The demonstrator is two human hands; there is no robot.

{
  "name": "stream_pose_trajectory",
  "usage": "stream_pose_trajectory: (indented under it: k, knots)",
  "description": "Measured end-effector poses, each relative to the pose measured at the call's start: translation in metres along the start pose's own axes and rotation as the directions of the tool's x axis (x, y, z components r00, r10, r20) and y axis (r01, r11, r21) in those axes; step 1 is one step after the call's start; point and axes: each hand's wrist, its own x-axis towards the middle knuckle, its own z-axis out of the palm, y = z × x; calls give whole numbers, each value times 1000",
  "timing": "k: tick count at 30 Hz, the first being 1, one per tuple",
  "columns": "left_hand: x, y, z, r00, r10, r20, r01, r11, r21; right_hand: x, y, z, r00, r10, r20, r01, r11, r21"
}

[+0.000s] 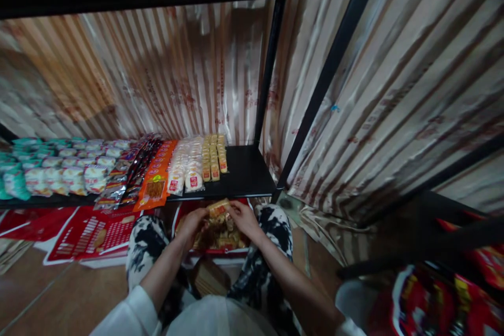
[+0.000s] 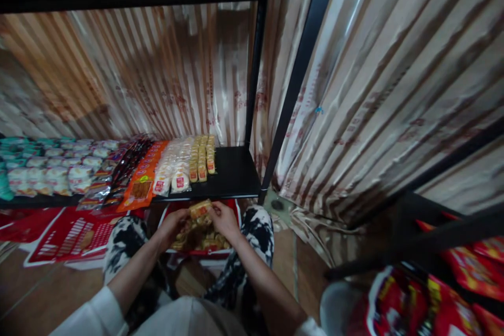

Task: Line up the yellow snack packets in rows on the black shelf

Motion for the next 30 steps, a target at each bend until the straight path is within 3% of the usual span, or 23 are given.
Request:
stream_pose_trajectory:
  k: [6, 11, 14, 17, 19, 22, 26, 30]
  knots:
    - [11, 6, 7, 997, 73, 22, -75, 994, 83, 9, 6, -2, 968, 250, -30, -244, 961, 131]
    - [18, 17, 17, 995, 77, 69, -81, 995, 63, 17, 9, 0, 919, 394, -20, -380, 898, 220]
    - [23, 22, 23, 988, 107, 107, -111, 993, 34, 21, 12, 1, 904, 426, 1, -420, 891, 174]
    - [33, 25, 25, 982, 162, 102, -168, 984, 54, 24, 9, -4, 932, 362, 25, -361, 932, -32]
    - [42, 28, 25, 976, 195, 99, -206, 972, 118, 27, 3, -11, 972, 236, -16, -232, 937, -263]
    - [56, 37, 25, 955, 273, 119, -295, 922, 253, 35, -12, -22, 997, -5, -72, -32, 864, -503]
    - [69, 58, 34, 918, 330, 220, -393, 839, 377, 53, -28, -31, 989, -150, 7, 136, 874, -466]
    - [84, 80, 51, 905, 344, 250, -422, 799, 428, 77, -29, -37, 979, -202, 25, 195, 897, -397]
